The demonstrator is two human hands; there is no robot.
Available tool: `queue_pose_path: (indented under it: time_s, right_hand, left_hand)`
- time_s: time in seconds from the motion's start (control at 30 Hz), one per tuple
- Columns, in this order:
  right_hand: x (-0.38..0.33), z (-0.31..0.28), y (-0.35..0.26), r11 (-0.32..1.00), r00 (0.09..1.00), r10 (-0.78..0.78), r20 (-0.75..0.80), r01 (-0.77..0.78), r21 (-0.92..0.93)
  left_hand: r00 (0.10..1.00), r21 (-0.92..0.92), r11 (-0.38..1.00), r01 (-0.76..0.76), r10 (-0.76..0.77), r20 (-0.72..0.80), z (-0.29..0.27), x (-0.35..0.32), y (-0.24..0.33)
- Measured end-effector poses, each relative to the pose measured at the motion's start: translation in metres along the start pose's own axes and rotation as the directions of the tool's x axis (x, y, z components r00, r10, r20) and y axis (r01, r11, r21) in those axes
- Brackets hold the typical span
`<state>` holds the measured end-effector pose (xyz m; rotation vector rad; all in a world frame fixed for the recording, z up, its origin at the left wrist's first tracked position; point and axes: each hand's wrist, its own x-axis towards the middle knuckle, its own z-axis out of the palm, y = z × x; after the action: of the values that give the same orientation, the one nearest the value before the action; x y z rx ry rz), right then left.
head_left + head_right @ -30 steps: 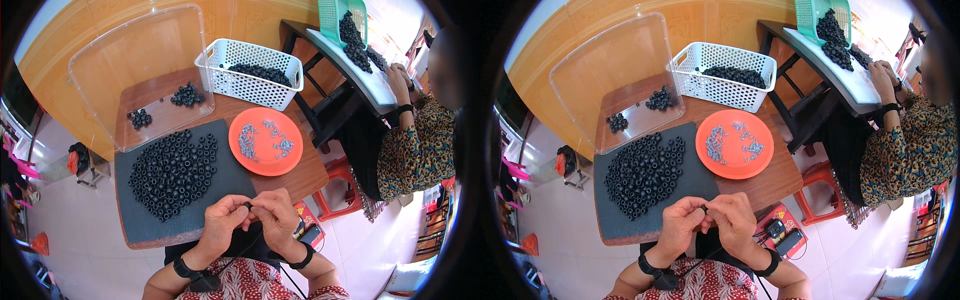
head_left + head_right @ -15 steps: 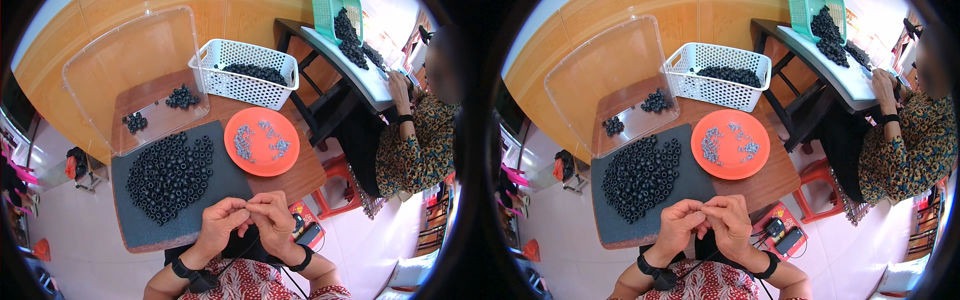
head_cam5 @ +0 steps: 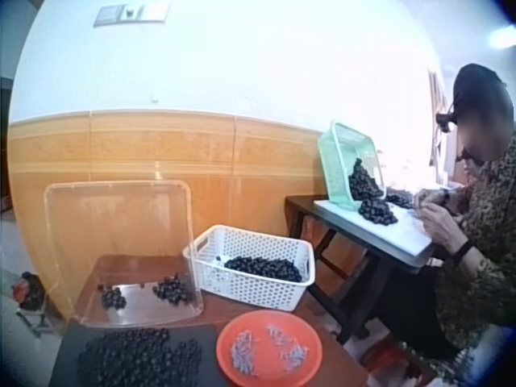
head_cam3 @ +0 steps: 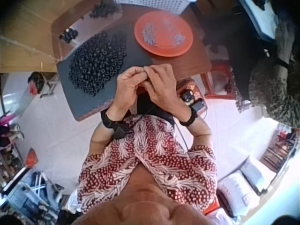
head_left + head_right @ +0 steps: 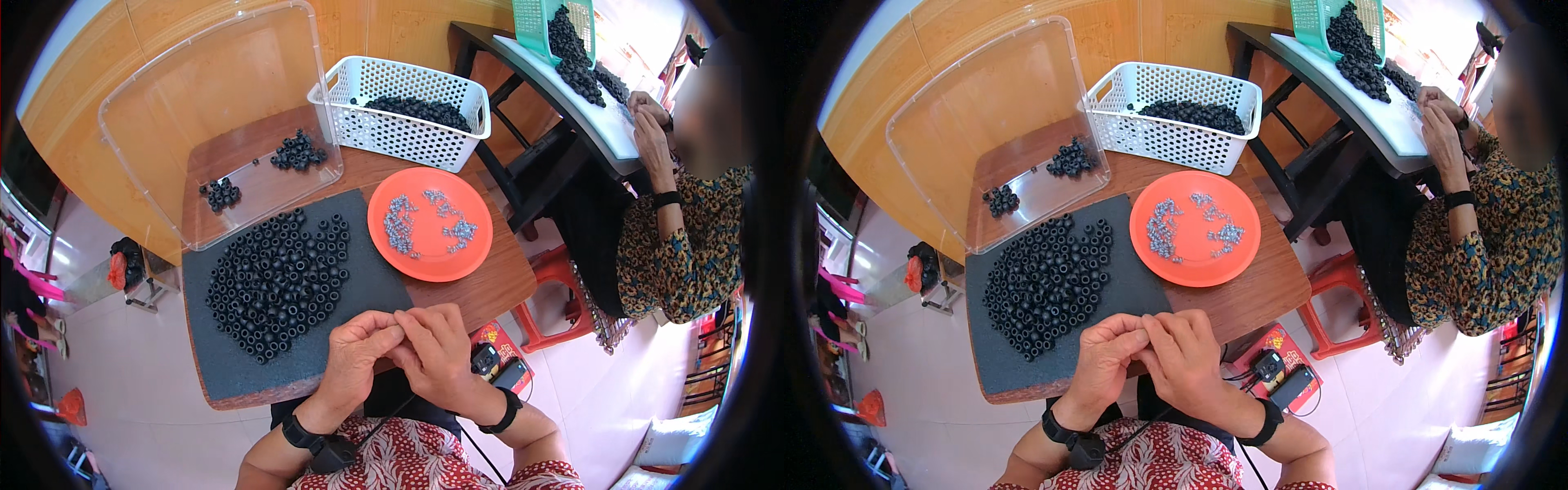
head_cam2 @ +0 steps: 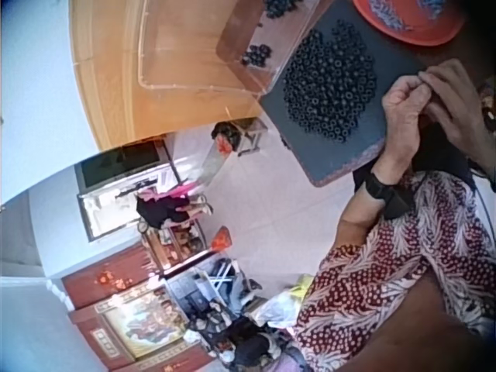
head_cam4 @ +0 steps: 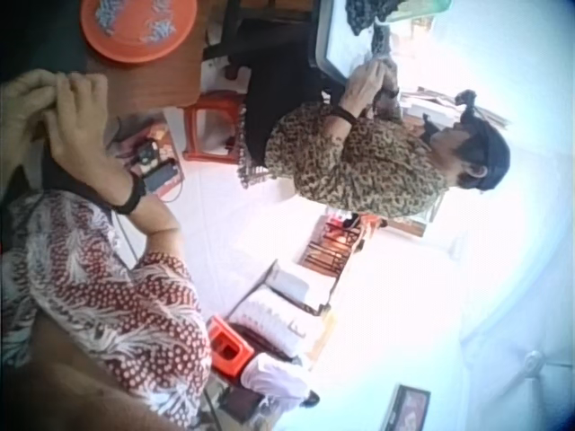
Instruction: Assembling small black plastic components by hand on a tabletop.
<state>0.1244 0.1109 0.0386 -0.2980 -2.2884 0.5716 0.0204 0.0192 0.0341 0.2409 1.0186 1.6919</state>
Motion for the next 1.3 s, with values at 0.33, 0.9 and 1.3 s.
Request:
queue_pose_path:
  time_s: [0.33, 0.9, 1.3]
  right_hand:
    - [-0.005, 0.005, 0.014, 0.996, 0.998, -0.047, -0.045, 0.044, -0.082]
    - [0.0, 0.018, 0.021, 0.956, 0.957, -0.282, -0.073, 0.275, -0.101]
    - [0.183, -0.03, 0.148, 0.884, 0.967, -0.186, -0.177, 0.086, -0.459]
  left_hand:
    - [0.987, 0.11, 0.989, 0.102, -0.115, 0.115, -0.011, 0.001, -0.004]
    - [0.999, 0.112, 0.993, -0.024, 0.021, 0.029, -0.015, 0.004, -0.013]
    - [0.991, 0.061, 0.99, -0.13, 0.128, 0.03, -0.031, 0.016, -0.012]
